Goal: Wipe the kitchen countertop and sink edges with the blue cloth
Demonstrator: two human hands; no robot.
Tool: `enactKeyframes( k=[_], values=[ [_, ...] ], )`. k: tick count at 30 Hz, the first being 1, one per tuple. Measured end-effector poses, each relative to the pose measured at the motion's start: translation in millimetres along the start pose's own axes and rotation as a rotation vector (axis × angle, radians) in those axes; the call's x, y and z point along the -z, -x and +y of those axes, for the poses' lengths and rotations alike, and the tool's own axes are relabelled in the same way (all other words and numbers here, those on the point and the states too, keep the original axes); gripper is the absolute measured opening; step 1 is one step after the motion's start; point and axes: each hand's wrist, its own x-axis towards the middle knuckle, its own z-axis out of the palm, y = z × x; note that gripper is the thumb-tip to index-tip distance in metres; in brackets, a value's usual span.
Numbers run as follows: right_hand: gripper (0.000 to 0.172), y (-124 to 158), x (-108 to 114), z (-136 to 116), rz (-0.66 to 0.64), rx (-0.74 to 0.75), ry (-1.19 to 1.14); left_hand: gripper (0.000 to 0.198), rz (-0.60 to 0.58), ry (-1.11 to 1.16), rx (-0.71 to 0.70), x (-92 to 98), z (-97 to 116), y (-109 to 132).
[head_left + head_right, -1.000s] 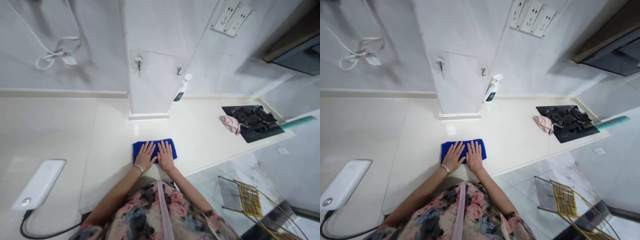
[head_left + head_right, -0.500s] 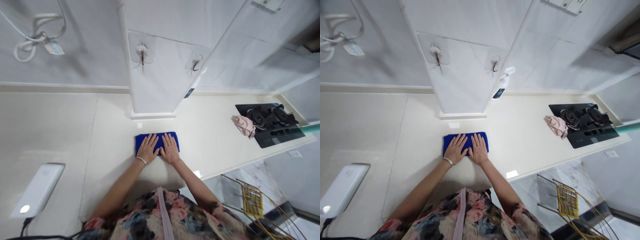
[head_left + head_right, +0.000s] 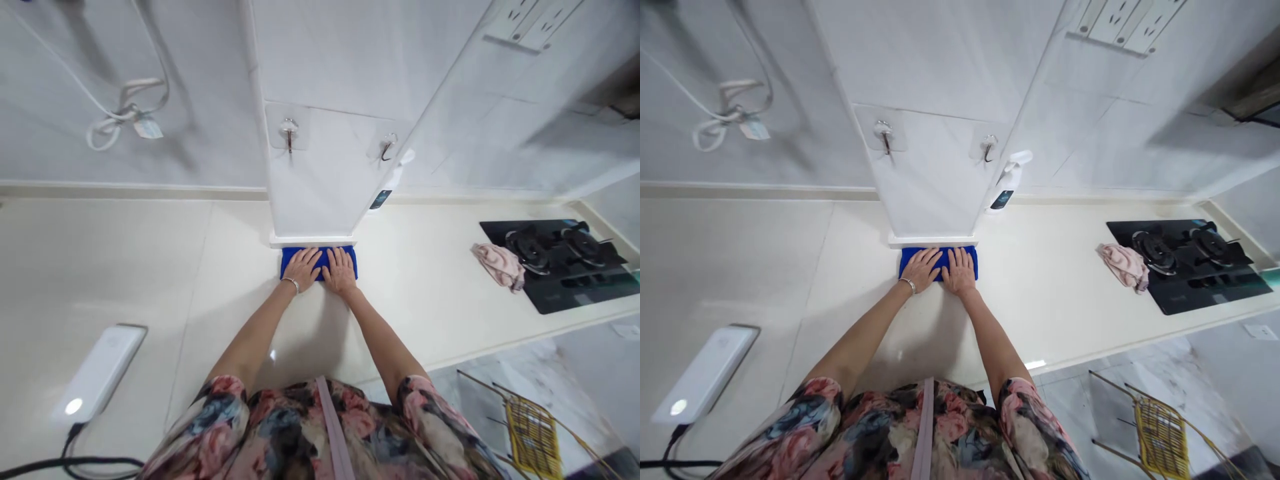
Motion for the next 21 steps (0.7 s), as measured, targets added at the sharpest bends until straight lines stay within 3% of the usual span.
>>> enactKeyframes(
  k=[5, 10, 14, 18, 21],
  values=[
    [0.065, 45, 2, -26, -0.014, 0.055, 0.004, 0.062, 0.032, -0.034, 0.04, -1.2, 12, 59],
    [0.066, 122, 1, -59, -0.009, 0.176, -0.003, 0.063, 0.069, -0.069, 0.056, -6.3, 27, 148],
    [0.069, 185, 3, -62, -0.04, 0.293, 0.005, 0.063, 0.052, -0.062, 0.032, -9.7, 38, 210],
    [0.069, 225, 12, -46, -0.075, 0.405, 0.0, 0.062, 0.068, -0.02, -0.019, -15.0, 43, 245],
    [0.065, 226, 22, -40, -0.108, 0.424, -0.006, 0.063, 0.099, -0.018, -0.021, -19.3, 44, 251]
  ],
)
